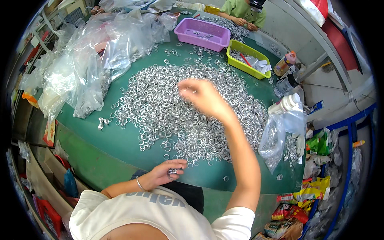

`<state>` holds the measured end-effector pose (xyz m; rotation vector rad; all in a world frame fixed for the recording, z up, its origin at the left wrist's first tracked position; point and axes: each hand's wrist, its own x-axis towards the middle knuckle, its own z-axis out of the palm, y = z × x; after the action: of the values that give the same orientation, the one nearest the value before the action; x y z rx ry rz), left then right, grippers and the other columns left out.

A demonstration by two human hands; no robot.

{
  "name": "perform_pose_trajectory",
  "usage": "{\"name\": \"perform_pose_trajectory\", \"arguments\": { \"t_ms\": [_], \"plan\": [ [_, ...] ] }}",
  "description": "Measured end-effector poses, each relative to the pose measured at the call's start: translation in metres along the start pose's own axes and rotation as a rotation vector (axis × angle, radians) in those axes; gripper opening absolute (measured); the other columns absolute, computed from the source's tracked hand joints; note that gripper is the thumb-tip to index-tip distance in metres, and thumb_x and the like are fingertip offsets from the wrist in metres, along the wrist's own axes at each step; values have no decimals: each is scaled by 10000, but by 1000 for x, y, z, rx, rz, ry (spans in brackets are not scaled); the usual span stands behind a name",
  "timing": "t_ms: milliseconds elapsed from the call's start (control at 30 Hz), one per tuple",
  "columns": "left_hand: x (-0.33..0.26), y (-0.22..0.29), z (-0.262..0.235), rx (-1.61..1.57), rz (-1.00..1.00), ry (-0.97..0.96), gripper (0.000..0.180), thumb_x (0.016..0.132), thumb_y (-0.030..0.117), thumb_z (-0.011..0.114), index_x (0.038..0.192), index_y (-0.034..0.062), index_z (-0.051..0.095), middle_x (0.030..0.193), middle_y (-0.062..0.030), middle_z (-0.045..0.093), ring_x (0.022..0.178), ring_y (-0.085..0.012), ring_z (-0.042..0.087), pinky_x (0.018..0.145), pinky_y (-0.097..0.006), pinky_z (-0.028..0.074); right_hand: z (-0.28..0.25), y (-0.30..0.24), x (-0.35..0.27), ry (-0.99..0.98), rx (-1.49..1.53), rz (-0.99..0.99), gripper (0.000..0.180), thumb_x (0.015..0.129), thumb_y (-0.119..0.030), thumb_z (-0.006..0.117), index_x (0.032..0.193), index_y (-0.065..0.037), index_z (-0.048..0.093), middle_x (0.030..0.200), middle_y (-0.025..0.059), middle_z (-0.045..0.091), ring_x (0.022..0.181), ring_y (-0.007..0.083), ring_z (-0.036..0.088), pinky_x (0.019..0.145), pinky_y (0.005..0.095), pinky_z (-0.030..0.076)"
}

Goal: The person collects bags of small metal rings from a shelf and pours them onto a table, then sorts through the pile by hand, placing selected rings into a small plastic bag and another pile.

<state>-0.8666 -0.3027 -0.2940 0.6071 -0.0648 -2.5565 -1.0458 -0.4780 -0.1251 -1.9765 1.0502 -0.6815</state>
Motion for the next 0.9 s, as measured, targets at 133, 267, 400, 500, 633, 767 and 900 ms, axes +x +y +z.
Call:
{"name": "perform_pose_trajectory", "arguments": {
  "t_ms": [133, 267, 400, 500, 633, 767, 900],
  "plan": [
    [-10, -7, -10, 475, 157, -191, 318, 852, 34, 582, 1165, 0, 536, 1070, -67, 567, 910, -121, 523, 733, -229, 425, 87, -91, -44, -280, 252, -432, 169, 808, -77, 612, 970, -43, 650, 932, 87, 644, 878, 265, 615, 773, 345, 493],
    [-27, -6, -6, 691, 107, -190, 317, 851, 35, 587, 1163, 3, 543, 1063, -61, 574, 908, -121, 527, 769, -243, 441, 163, -157, -91, -477, 417, -828, 174, 778, -120, 656, 939, -69, 616, 943, 53, 547, 926, 222, 498, 776, 370, 388],
    [-44, -16, 7, 287, -107, 28, 263, 886, 48, 567, 1142, -12, 561, 826, -16, 566, 629, -47, 472, 460, -164, 358, 200, -200, -117, -515, 436, -1029, 191, 763, -149, 665, 912, -54, 591, 883, 47, 502, 870, 220, 483, 779, 350, 380],
    [-57, -27, -6, 323, -79, -7, 279, 875, 51, 582, 1148, -6, 567, 778, -9, 560, 613, -41, 462, 442, -154, 334, 222, -215, -136, -568, 448, -1018, 139, 750, -147, 677, 743, -65, 565, 840, 39, 472, 875, 207, 452, 804, 335, 340],
    [-74, -35, -15, 437, -28, 55, 277, 863, 76, 597, 1132, 9, 588, 779, -3, 587, 638, -38, 509, 442, -143, 335, 241, -238, -153, -525, 543, -1029, 118, 780, -107, 628, 713, -56, 546, 823, 50, 470, 879, 206, 447, 800, 341, 333],
    [-87, -40, -13, 546, 13, 120, 237, 857, 79, 618, 1088, 26, 625, 818, 5, 620, 660, -27, 536, 478, -143, 368, 259, -293, -174, -443, 858, -1144, 121, 778, -59, 583, 682, -53, 511, 748, 62, 439, 780, 227, 459, 748, 371, 372],
    [-104, -41, -18, 645, 8, 208, 253, 849, 53, 609, 1100, 16, 611, 804, -5, 609, 674, -41, 542, 450, -156, 341, 292, -304, -209, -630, 880, -1261, 206, 718, -284, 621, 712, -90, 554, 787, 95, 515, 814, 273, 469, 680, 407, 363]
  ]
}}
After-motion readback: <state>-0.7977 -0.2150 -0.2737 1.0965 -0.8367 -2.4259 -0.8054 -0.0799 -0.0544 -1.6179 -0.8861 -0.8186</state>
